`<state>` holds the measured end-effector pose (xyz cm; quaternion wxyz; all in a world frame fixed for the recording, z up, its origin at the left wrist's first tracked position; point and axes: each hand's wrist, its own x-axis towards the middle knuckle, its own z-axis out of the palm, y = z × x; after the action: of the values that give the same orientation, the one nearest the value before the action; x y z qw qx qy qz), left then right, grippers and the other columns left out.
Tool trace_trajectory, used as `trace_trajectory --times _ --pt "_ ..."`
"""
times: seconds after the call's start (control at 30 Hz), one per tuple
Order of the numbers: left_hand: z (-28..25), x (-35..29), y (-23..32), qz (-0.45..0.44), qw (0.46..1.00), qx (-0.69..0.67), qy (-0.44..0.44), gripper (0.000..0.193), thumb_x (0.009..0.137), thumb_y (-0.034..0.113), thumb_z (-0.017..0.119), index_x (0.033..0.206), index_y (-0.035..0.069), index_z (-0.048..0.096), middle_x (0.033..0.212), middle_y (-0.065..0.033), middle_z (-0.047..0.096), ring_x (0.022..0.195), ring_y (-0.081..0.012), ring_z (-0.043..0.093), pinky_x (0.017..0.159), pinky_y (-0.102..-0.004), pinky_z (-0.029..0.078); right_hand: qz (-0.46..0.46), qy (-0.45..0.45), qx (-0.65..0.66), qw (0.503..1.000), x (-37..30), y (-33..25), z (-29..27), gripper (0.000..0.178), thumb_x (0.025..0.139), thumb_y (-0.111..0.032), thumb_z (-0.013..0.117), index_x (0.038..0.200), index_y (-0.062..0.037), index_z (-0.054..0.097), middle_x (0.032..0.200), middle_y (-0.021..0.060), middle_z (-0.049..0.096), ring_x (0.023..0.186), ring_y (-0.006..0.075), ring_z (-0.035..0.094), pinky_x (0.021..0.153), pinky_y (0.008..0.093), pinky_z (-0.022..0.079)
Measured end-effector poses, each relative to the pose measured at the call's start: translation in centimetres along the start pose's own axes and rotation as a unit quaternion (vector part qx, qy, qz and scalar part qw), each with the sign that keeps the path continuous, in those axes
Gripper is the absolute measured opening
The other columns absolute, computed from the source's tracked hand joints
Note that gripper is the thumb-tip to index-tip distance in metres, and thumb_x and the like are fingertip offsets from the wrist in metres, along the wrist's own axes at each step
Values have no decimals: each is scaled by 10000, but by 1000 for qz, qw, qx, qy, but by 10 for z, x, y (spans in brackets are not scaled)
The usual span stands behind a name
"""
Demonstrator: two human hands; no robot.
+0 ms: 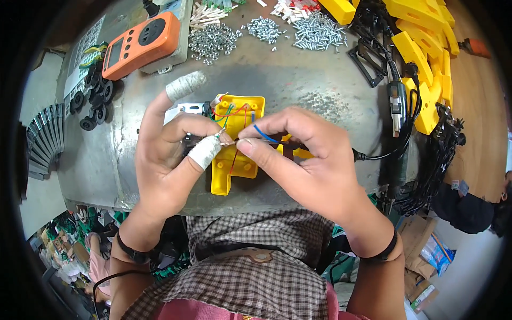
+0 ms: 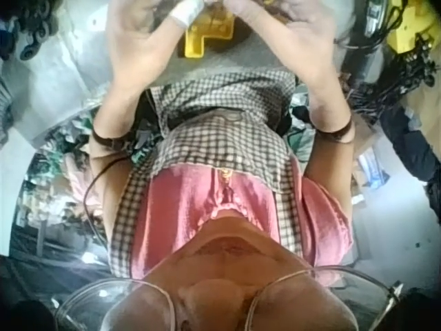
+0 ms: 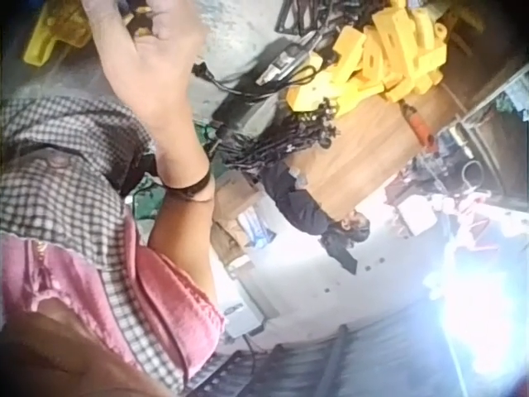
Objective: Assembling and soldering electronic components inside a yellow plastic housing.
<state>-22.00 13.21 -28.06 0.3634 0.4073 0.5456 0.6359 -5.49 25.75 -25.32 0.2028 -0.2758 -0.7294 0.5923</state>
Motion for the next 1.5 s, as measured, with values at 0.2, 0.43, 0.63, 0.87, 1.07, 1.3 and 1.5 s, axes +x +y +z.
trace_trajectory --times 0.2,0.43,0.63,0.87,1.07,1.3,1.5 --pt "-1 3 4 20 999 41 -28 693 871 -37 638 1460 -62 273 945 -85 663 967 -141 612 922 -284 441 -78 -9 -108 991 11 -2 8 188 836 -76 758 1019 -33 748 846 57 665 745 106 599 675 237 471" --pt "2 3 3 67 994 82 -15 693 835 -57 616 1450 -81 298 991 -110 671 977 -159 617 979 -324 417 -111 20 -101 989 9 4 12 210 818 -47 764 1028 -53 758 832 58 661 763 118 603 674 241 473" --pt "5 1 1 72 992 107 -5 669 833 -61 599 1439 -81 317 1021 -126 671 984 -169 625 952 -322 445 -104 36 -84 990 6 6 14 210 810 -39 769 1019 -53 760 822 57 670 748 118 605 678 240 472" --pt "3 0 1 -15 1000 -22 12 620 894 -55 588 1450 -58 314 1044 -110 660 950 -140 622 905 -273 469 -73 70 -38 994 6 9 14 153 828 -54 768 979 -35 752 870 42 687 777 96 615 699 233 474" --pt "4 0 -5 36 999 -12 7 635 921 -52 577 1480 -22 276 1083 -127 646 1011 -167 618 921 -307 484 17 38 6 999 2 -5 13 117 861 -45 740 969 -4 721 926 35 690 749 69 623 635 186 474" --pt "0 -5 -4 -11 996 -75 48 606 908 -47 583 1454 -27 321 1062 -124 654 1011 -158 619 936 -304 473 -30 -47 -54 997 7 -13 -1 268 901 3 660 1168 -25 659 937 82 707 878 132 626 820 316 496" --pt "5 -2 -1 -20 995 -86 41 594 912 -48 582 1449 -28 330 1049 -113 655 998 -151 618 927 -301 477 -97 17 -41 994 6 8 5 254 859 -31 722 1112 -47 709 891 80 708 820 158 649 768 298 510"
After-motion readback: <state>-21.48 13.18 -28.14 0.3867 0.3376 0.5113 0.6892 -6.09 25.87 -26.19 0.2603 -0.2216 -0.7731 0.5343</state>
